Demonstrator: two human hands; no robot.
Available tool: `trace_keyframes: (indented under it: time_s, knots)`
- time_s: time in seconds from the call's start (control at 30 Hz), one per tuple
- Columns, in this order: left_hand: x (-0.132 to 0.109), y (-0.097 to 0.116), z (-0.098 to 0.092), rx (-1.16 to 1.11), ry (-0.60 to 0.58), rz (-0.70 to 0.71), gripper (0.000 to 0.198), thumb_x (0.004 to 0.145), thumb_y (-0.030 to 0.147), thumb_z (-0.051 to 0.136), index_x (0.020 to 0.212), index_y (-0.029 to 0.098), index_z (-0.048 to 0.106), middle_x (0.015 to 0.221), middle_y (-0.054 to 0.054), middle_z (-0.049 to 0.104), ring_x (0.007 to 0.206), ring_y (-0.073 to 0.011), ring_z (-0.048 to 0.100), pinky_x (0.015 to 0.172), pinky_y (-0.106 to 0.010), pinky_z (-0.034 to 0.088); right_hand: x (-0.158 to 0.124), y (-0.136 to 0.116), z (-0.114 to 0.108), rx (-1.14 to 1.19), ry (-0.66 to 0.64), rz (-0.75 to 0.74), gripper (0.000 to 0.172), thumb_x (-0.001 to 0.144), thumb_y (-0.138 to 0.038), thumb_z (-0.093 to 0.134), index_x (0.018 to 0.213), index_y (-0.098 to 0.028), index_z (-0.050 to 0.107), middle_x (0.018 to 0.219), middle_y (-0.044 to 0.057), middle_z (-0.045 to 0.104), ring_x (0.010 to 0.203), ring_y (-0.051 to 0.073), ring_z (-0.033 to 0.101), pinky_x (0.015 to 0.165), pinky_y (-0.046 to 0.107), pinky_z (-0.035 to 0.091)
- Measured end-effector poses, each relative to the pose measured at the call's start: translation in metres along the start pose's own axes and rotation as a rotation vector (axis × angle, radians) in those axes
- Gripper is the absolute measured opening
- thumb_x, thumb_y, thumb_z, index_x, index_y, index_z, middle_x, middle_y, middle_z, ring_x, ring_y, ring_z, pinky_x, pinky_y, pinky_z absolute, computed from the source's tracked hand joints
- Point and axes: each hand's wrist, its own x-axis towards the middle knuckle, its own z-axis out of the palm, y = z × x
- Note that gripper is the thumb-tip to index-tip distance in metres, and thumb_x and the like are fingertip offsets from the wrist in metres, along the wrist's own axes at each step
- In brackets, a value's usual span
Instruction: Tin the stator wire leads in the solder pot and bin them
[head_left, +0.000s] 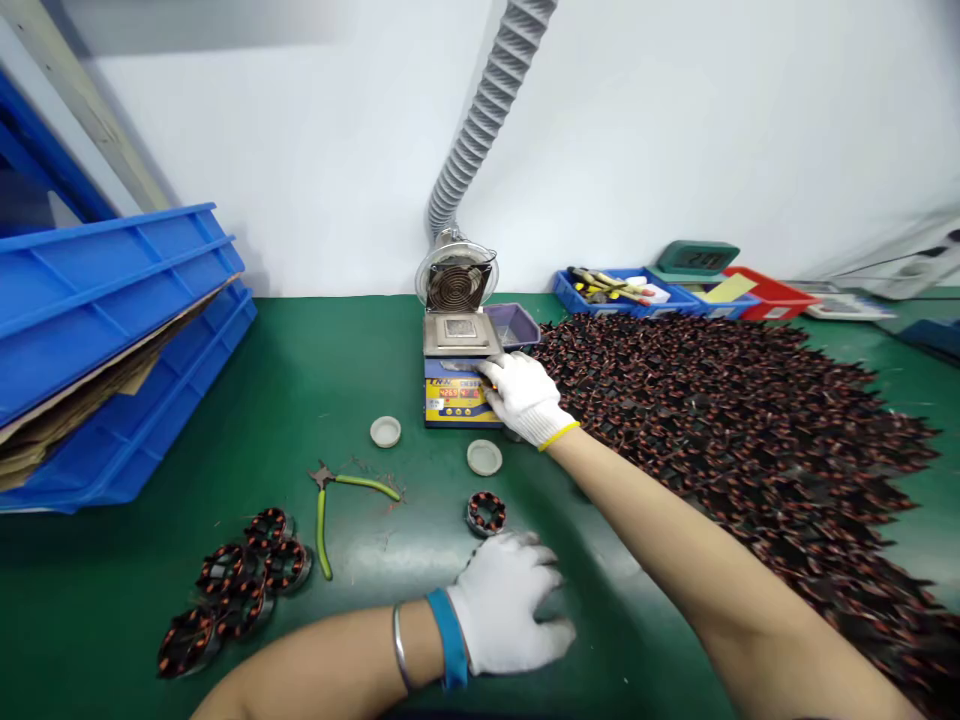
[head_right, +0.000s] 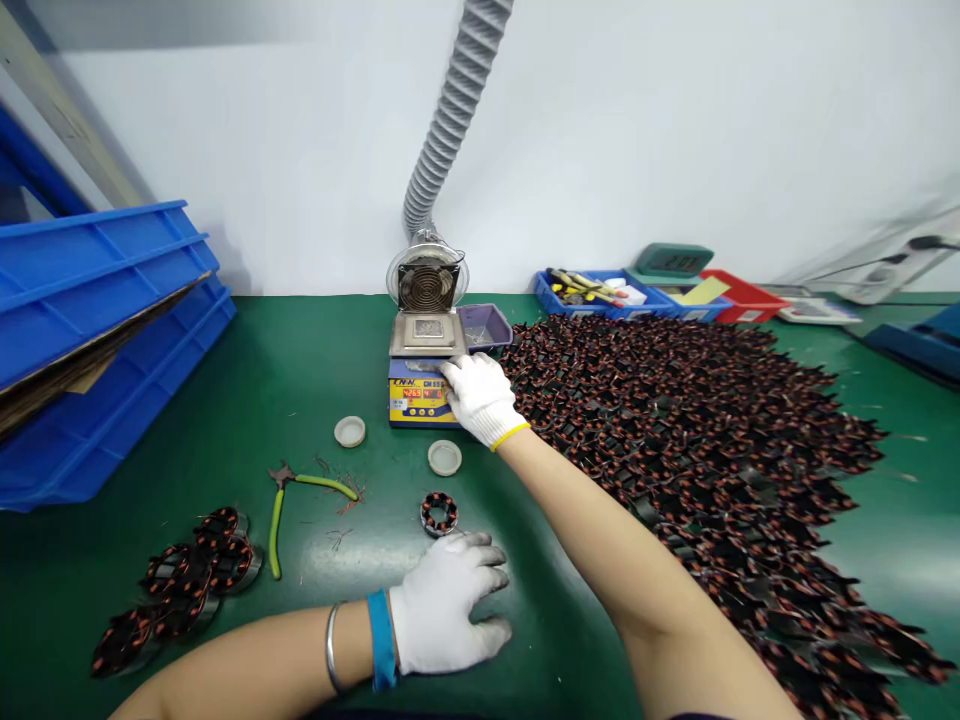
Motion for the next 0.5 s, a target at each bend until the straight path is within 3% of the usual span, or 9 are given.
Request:
trace_keyframes:
  time_s: [0.13,0.23,0.37,0.5]
  knots:
    - [-0.003,-0.001,0.007,0.026,0.092,-0.072,0.037,0.082,0.047,0.068,0.101,0.016,0.072,0.113,-0.014,0.072,0.114,-0.0342,0.064,0.100,-0.048,0.052,-0.006,0.004,-0.003,0.013,-0.024,0.073,0.039,0.092,-0.025,0.050,0.126,-0.019,0.070,0.117,0.017,0.066,0.104,0.027,0.061,0.089,0.037,0.049]
    - [-0.005,-0.001,0.008,0.038,0.094,-0.064,0.038,0.083,0.048,0.068,0.103,0.016,0.071,0.114,-0.014,0.072,0.116,-0.0347,0.062,0.101,-0.049,0.051,0.001,0.017,-0.008,0.082,-0.022,0.119,0.037,0.093,-0.027,0.051,0.124,-0.023,0.071,0.120,0.012,0.067,0.104,0.024,0.064,0.088,0.033,0.052]
    - [-0.004,-0.002,0.010,0.042,0.090,-0.050,0.036,0.080,0.047,0.071,0.100,0.016,0.071,0.113,-0.013,0.071,0.116,-0.0345,0.061,0.101,-0.048,0.050,0.035,0.047,-0.020,0.206,0.036,0.251,0.045,0.098,-0.031,0.045,0.137,-0.017,0.062,0.127,0.010,0.070,0.108,0.018,0.067,0.096,0.028,0.052]
    - [-0.003,-0.004,0.011,0.044,0.079,-0.036,0.035,0.080,0.047,0.071,0.097,0.017,0.072,0.111,-0.013,0.071,0.115,-0.0339,0.062,0.099,-0.046,0.052,0.073,0.069,-0.035,0.280,0.025,0.376,0.047,0.097,-0.038,0.050,0.133,-0.014,0.067,0.117,0.010,0.075,0.099,0.018,0.070,0.095,0.028,0.053]
